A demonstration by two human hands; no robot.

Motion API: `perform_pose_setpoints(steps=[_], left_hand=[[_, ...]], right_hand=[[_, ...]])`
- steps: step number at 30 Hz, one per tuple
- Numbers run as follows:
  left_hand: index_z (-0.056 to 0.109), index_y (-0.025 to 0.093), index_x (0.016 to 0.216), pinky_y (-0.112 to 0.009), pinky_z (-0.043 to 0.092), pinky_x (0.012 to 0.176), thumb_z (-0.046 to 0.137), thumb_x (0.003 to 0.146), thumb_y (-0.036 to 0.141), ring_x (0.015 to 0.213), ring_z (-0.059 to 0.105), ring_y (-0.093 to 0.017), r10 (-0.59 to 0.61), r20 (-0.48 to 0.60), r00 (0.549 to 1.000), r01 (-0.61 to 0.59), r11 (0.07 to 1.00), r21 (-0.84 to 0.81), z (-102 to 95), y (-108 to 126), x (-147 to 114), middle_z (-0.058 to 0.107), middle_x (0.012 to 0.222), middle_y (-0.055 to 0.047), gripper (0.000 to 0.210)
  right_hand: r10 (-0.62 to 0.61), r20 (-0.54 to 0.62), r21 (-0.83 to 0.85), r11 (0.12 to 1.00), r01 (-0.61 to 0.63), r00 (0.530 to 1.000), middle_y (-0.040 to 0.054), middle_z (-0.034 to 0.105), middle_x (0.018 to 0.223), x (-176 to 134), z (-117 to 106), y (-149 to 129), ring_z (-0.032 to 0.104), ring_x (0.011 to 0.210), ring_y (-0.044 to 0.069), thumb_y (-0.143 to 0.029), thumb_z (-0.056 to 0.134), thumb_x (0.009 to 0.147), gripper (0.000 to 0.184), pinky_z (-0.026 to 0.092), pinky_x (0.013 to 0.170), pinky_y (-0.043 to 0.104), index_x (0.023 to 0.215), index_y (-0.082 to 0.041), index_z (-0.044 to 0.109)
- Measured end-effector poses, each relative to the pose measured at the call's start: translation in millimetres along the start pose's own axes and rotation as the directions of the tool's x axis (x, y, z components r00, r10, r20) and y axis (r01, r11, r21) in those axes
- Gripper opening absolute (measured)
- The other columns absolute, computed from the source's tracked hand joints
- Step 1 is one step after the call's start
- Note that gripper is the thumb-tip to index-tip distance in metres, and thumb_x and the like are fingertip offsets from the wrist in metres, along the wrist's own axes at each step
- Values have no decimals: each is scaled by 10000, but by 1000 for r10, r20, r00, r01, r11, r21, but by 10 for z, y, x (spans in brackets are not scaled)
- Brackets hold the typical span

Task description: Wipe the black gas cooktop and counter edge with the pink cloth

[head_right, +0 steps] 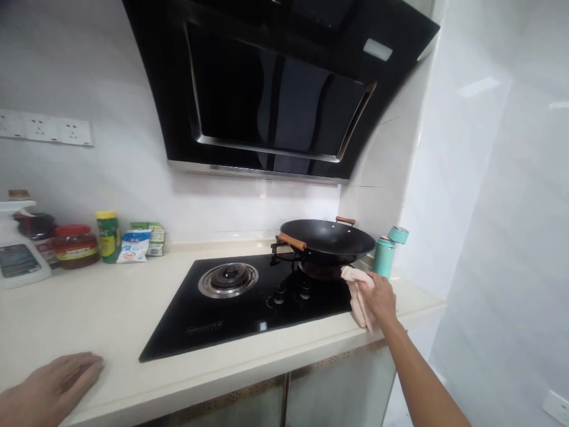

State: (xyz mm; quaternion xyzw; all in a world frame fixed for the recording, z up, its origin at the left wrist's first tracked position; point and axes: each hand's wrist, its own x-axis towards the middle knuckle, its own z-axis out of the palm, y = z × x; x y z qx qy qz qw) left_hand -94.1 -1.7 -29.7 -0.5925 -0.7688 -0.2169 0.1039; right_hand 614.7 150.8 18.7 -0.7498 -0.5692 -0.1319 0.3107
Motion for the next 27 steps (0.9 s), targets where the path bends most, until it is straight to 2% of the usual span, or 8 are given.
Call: perform_pose_setpoints(steps=[2,7,11,15,18,23,25,27], left_hand=[[762,406,955,-389,466,953,303,859,620,1163,667,-263,-15,-21,1000,15,1000,-1,-38,54,-25,765,1210,80,515],[753,387,938,-388,480,961,315,844,606,1149,671,-265,-43,-41,998,42,999,-16,-186,242,-96,775,1178,64,499],[760,336,937,-396,489,961,325,850,570,1153,664,-272,-68,-28,997,68,998,-14,-284,374,-131,779,1170,19,501],[760,285,999,-384,473,983,355,882,515,1205,637,-265,-21,9,1000,21,1000,-7,-325,432,-166,759,1224,-6,480],[763,251,1032,-399,469,964,330,922,508,1212,629,-284,8,-10,1000,-8,1000,3,-314,447,-195,748,1240,-45,516],[770,243,1008,-402,460,934,367,942,457,1146,654,-283,44,-74,996,-46,999,-28,-302,477,-255,762,1186,-60,460],[765,254,994,-385,457,925,386,946,425,1121,663,-264,39,-95,995,-43,998,-39,-314,496,-287,768,1157,-45,419],[759,259,986,-375,451,916,403,955,406,1101,667,-249,24,-122,992,-30,999,-45,-321,514,-318,771,1132,-37,387]], right_hand=[[-11,35,-26,1000,12,999,148,648,1210,21,140,-218,594,1073,297,-481,426,950,520,437,864,401,1344,-211,632],[-118,127,-102,986,131,985,135,638,1238,-241,394,-801,536,1156,356,-510,466,946,433,387,938,492,1187,-255,719],[-240,176,-149,952,267,955,141,645,1189,-523,308,-1089,551,1119,318,-473,454,964,412,397,888,416,1170,-221,706],[-281,191,-231,919,321,941,170,652,1120,-805,122,-1308,579,1031,321,-419,433,977,395,403,807,395,1110,-172,711],[-432,212,-120,879,462,877,153,664,1056,-1103,32,-1647,574,972,309,-415,455,975,364,399,794,395,1050,-176,718],[-714,95,194,697,690,694,118,662,1019,-1679,75,-2586,540,933,281,-346,550,916,225,399,830,409,987,-186,691],[-757,64,353,627,695,651,81,657,966,-1772,120,-2915,545,918,253,-299,566,888,152,410,829,384,940,-202,670],[-752,62,520,586,622,656,51,649,945,-1713,160,-3160,565,903,218,-273,542,888,126,432,821,346,911,-214,651]])
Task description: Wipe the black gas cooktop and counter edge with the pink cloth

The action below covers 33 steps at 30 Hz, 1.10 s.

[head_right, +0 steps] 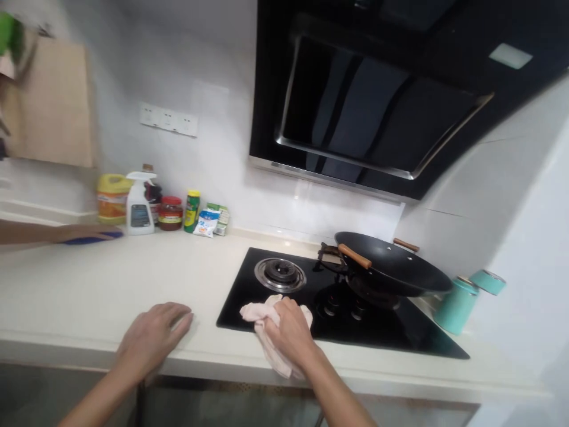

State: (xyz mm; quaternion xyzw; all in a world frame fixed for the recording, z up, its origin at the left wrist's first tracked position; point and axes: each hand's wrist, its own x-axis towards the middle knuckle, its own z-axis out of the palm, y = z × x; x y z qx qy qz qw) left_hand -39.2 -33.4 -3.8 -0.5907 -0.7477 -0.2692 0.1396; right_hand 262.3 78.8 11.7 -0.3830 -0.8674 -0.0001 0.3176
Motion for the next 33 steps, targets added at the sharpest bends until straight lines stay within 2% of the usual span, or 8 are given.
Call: perform_pose_setpoints(steps=[3,6,9,11,16,25,28,33], left_hand=[[753,251,998,-384,441,904,431,970,382,1077,667,-243,-2,-47,999,2,1000,-13,16,18,-38,768,1101,-38,349],[750,238,1008,-391,434,897,451,980,359,1070,664,-247,-2,-84,996,-1,1000,-29,48,20,-64,765,1081,-47,324],[747,225,1014,-392,434,888,470,979,348,1058,662,-254,-8,-101,995,4,999,-37,63,21,-83,762,1073,-60,306],[746,218,1010,-386,438,879,480,976,340,1051,662,-253,-5,-108,994,0,999,-43,61,22,-94,761,1069,-65,295],[750,221,1009,-378,438,874,488,969,329,1035,664,-247,-15,-103,995,11,999,-36,35,15,-95,763,1079,-66,286],[756,224,1044,-378,432,920,398,963,407,1111,660,-260,-48,-11,999,48,999,-4,-11,-5,-19,763,1151,-69,411],[763,231,1028,-388,438,919,369,948,446,1115,663,-270,-53,0,999,53,998,-18,-10,-27,-1,766,1156,-63,455],[766,247,1010,-402,454,927,354,927,486,1116,668,-278,-38,15,999,38,999,-29,10,-83,36,772,1143,-56,483]], right_hand=[[99,-34,144,985,-94,994,58,637,964,422,-5,63,596,914,201,-315,467,928,209,467,841,323,940,-204,643],[139,-35,123,983,-134,990,95,626,1118,876,2,143,597,1052,218,-348,419,947,358,464,937,341,1196,-180,613],[131,41,81,988,-134,991,110,564,1328,1208,175,76,556,1199,213,-269,366,944,516,428,1021,355,1445,-216,477],[125,130,38,991,-131,984,104,563,1352,1306,354,-45,558,1201,242,-251,367,933,508,415,1033,409,1411,-262,540],[127,278,-75,991,-110,952,119,554,1402,1215,597,-312,492,1233,394,-461,537,885,435,352,1013,585,1266,-291,659],[18,281,-60,998,-2,960,43,644,1144,466,191,-220,522,1103,247,-507,521,941,328,344,959,388,1121,-278,672],[132,235,-147,984,-99,963,50,644,1155,398,113,-18,532,1101,253,-519,474,966,363,344,955,389,1178,-288,658],[398,138,-249,900,-357,907,111,601,1283,633,24,473,537,1165,322,-517,401,979,452,364,966,463,1301,-283,615]])
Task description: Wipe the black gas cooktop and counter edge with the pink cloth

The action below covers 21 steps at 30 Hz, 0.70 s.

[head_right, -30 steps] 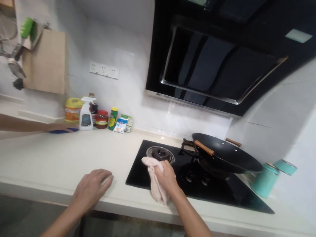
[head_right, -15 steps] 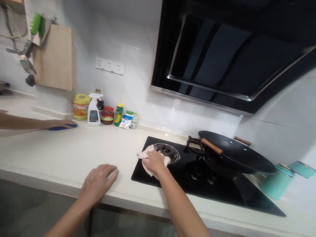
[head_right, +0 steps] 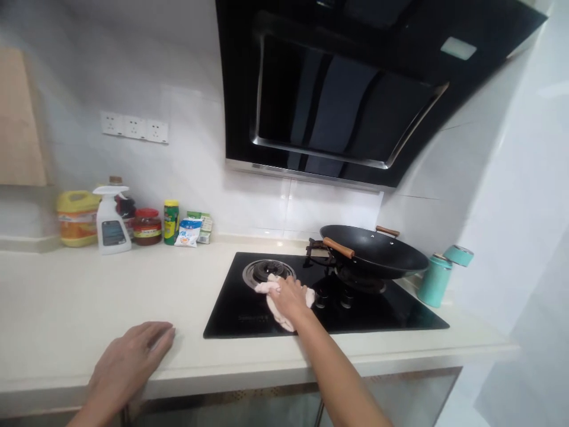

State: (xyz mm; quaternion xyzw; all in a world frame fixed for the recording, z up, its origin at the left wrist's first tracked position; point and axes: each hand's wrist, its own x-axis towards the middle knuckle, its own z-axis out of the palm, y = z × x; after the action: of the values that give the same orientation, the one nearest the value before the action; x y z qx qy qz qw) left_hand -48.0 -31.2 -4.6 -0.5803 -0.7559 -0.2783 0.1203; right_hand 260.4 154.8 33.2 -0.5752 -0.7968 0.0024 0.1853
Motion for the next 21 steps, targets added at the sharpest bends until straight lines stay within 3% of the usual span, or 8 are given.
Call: perform_pose_setpoints(steps=[4,7,14,18,21], left_hand=[[766,248,1016,-420,461,957,355,918,496,1148,659,-292,-17,18,1000,17,1000,7,1,-24,27,768,1161,-57,490],[762,242,1055,-433,467,965,344,921,498,1168,651,-303,-14,46,999,14,1000,19,-23,1,30,758,1191,-63,508],[763,224,1064,-451,472,968,305,929,491,1176,645,-326,-53,66,996,50,998,44,-58,56,46,754,1211,-78,547],[777,224,1035,-436,485,963,324,922,486,1128,665,-320,-26,67,997,24,999,32,-71,36,57,764,1185,-75,535],[788,240,976,-410,498,947,350,914,483,1089,679,-305,-6,43,999,4,1000,27,-81,19,57,778,1144,-65,505]], right_hand=[[152,-1,2,988,-152,988,152,589,1285,248,-42,216,551,1169,354,-514,374,975,480,374,963,512,1293,-253,621],[168,19,-4,986,-168,986,164,596,1277,260,-48,243,555,1169,362,-505,360,977,501,377,950,509,1353,-269,591],[-66,43,-15,998,66,997,106,642,1185,-260,-139,97,554,1098,292,-470,498,923,407,347,939,415,1242,-279,666],[-231,10,43,972,231,973,26,638,971,-733,-234,179,547,947,196,-452,560,890,256,339,931,341,973,-249,692],[-278,-67,145,947,285,958,5,599,842,-1042,-298,394,523,832,164,-409,579,865,224,358,854,317,763,-210,593]])
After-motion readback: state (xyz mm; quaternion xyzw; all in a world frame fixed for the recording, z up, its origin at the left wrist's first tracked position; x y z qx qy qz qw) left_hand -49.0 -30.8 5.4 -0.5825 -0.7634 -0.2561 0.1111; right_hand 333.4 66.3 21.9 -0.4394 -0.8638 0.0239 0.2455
